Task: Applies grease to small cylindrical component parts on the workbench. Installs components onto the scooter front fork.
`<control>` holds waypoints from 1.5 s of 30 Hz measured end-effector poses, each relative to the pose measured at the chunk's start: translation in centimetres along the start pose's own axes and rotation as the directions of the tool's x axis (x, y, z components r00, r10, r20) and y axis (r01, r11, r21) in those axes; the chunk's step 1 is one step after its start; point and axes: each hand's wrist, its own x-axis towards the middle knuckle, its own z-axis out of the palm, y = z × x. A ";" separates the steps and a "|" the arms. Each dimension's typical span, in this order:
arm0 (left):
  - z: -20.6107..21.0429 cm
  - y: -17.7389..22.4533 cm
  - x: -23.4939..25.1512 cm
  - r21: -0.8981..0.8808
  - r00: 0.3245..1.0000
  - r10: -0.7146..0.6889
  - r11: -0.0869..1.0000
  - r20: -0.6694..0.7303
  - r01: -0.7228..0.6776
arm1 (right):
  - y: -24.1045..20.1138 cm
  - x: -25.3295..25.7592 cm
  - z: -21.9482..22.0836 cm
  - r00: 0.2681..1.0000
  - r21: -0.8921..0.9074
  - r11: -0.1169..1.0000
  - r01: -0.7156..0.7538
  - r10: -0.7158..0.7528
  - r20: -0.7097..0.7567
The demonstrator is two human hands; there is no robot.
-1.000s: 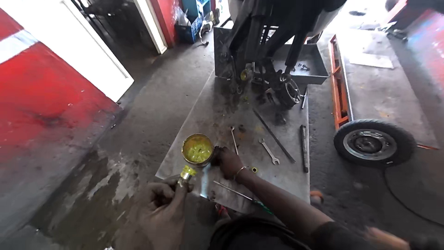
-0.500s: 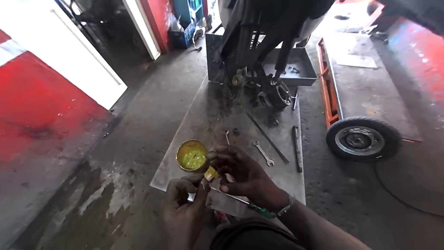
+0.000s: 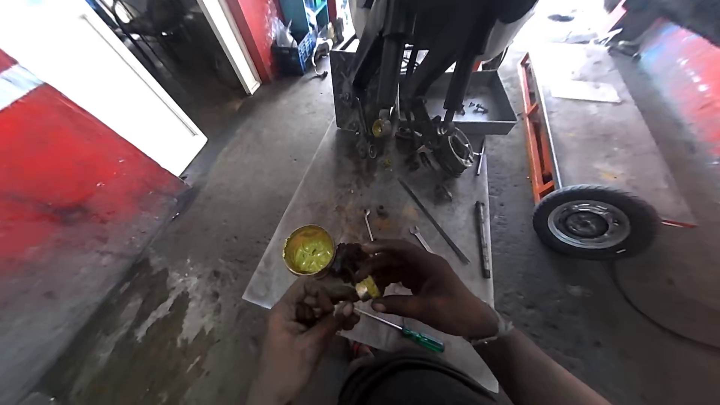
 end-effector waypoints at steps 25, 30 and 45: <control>4.3 -19.0 8.9 0.963 0.921 -0.340 0.122 -0.188 0.241 | 2.2 -8.1 -5.6 0.782 0.219 0.962 -0.160 0.259 -0.566; 4.3 -17.9 7.5 0.969 0.945 -0.295 0.153 -0.141 0.192 | 1.6 -5.9 -7.4 0.786 0.257 0.954 -0.151 0.274 -0.554; 13.3 -5.8 17.4 0.810 0.900 0.277 0.572 -0.338 0.128 | 7.2 11.0 -19.4 0.985 0.164 0.986 0.024 0.005 -0.172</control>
